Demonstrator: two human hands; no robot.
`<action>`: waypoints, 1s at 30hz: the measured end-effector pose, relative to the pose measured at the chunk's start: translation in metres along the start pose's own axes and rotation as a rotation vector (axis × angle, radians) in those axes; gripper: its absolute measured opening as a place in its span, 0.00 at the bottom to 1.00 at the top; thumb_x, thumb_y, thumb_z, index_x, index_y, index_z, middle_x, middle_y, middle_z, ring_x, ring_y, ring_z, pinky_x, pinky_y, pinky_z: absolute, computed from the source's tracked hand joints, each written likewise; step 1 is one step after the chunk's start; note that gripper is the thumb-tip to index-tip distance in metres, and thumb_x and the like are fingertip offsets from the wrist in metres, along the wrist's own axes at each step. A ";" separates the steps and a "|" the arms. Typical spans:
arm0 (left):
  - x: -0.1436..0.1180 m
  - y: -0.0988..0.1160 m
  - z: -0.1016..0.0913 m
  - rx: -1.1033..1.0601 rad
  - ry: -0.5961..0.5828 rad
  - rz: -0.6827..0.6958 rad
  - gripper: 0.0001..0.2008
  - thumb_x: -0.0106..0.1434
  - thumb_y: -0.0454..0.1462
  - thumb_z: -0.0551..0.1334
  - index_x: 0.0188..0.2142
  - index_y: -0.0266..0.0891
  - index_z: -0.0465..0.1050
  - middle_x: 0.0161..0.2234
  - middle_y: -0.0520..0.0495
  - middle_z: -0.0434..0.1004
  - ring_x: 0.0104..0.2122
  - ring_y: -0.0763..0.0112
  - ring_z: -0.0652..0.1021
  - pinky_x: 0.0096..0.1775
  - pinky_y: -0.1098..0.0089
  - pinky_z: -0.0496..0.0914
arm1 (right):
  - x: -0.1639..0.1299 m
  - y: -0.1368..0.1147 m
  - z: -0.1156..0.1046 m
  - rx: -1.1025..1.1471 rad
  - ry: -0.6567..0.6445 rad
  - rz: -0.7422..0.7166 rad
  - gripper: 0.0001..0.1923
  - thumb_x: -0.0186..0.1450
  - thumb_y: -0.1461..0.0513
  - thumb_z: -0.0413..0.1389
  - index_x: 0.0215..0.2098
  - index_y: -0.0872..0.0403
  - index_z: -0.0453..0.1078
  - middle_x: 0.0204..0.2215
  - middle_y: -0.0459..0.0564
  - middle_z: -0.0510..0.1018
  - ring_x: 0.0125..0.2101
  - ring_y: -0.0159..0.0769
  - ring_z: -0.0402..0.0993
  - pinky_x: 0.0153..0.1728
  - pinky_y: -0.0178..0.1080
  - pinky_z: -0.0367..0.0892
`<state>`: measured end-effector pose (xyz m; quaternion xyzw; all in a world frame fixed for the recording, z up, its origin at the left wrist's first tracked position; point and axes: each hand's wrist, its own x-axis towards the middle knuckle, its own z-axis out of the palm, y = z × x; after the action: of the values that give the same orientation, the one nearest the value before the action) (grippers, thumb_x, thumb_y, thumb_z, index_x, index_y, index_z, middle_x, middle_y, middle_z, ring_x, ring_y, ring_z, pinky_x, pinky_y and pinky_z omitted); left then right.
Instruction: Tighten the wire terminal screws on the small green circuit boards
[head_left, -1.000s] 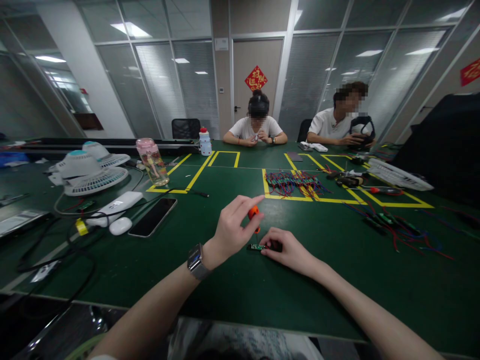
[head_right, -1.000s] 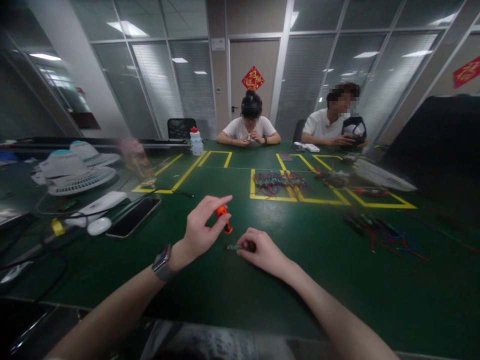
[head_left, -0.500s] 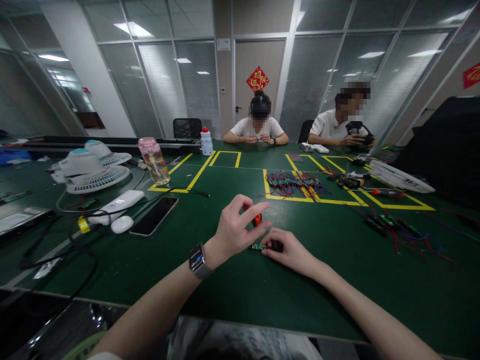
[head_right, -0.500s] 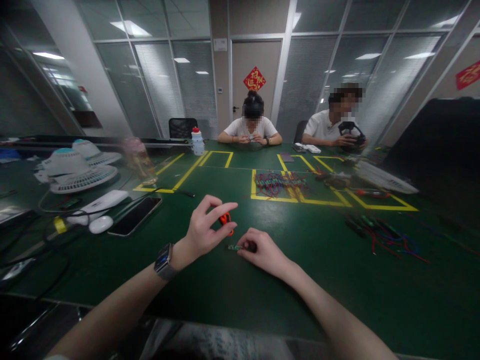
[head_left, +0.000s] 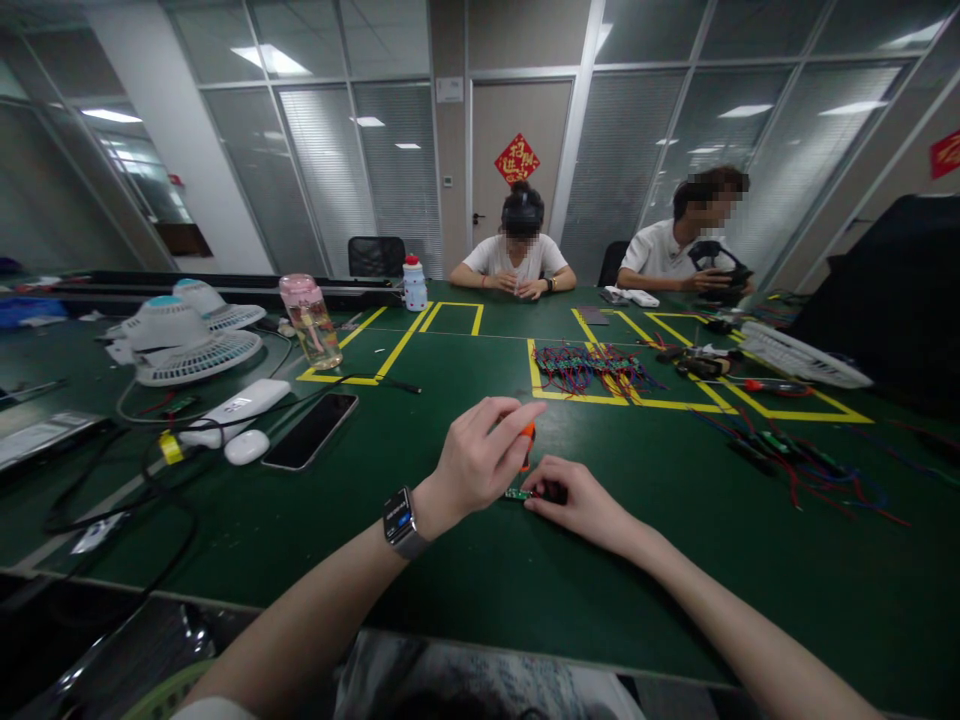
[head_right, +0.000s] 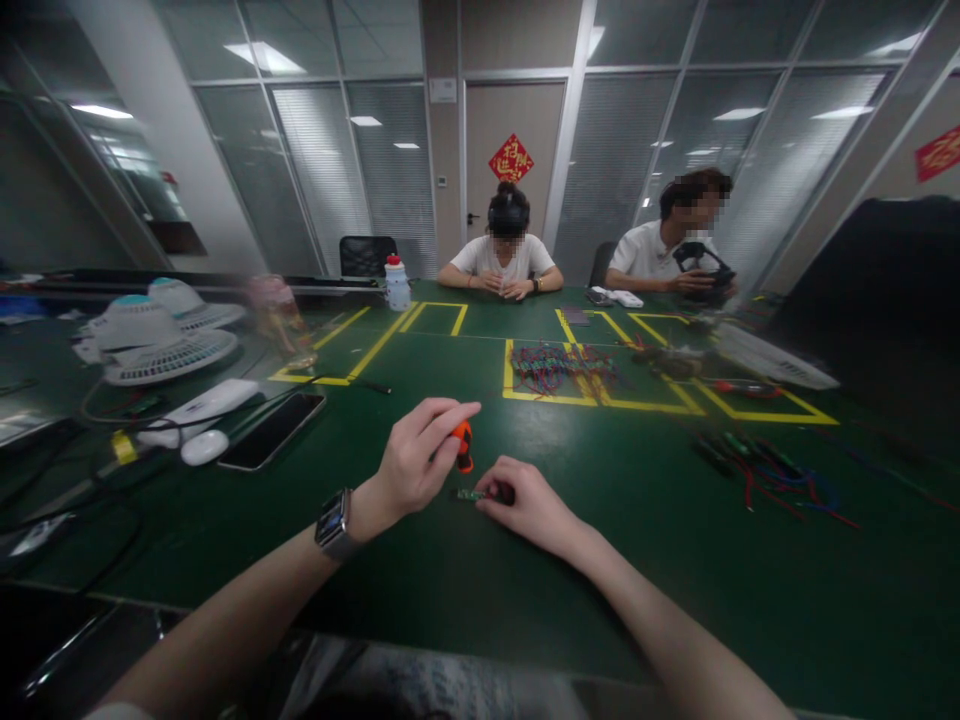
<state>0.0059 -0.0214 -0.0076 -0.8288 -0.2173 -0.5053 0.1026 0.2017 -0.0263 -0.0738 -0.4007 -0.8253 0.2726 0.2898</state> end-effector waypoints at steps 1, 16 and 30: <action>0.000 0.001 0.000 -0.013 0.001 -0.007 0.16 0.67 0.31 0.51 0.53 0.34 0.65 0.42 0.40 0.74 0.41 0.66 0.75 0.42 0.66 0.72 | 0.000 0.000 0.000 -0.001 0.000 0.000 0.02 0.59 0.66 0.60 0.32 0.54 0.74 0.28 0.46 0.70 0.29 0.33 0.68 0.31 0.34 0.63; 0.005 -0.002 -0.004 0.256 -0.044 0.116 0.20 0.65 0.32 0.53 0.57 0.28 0.62 0.44 0.37 0.75 0.41 0.63 0.75 0.41 0.64 0.72 | 0.000 0.001 0.000 -0.007 -0.003 -0.005 0.03 0.60 0.66 0.60 0.33 0.55 0.74 0.28 0.46 0.71 0.29 0.33 0.68 0.31 0.34 0.63; 0.004 0.000 -0.001 -0.001 -0.015 -0.058 0.16 0.68 0.31 0.52 0.54 0.35 0.64 0.50 0.38 0.73 0.50 0.65 0.74 0.49 0.62 0.71 | -0.001 -0.001 -0.001 -0.005 -0.007 0.004 0.02 0.60 0.65 0.60 0.33 0.55 0.74 0.29 0.46 0.71 0.30 0.33 0.68 0.31 0.34 0.63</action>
<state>0.0069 -0.0204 -0.0039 -0.8259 -0.2418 -0.5021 0.0861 0.2026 -0.0273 -0.0724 -0.4023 -0.8260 0.2726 0.2856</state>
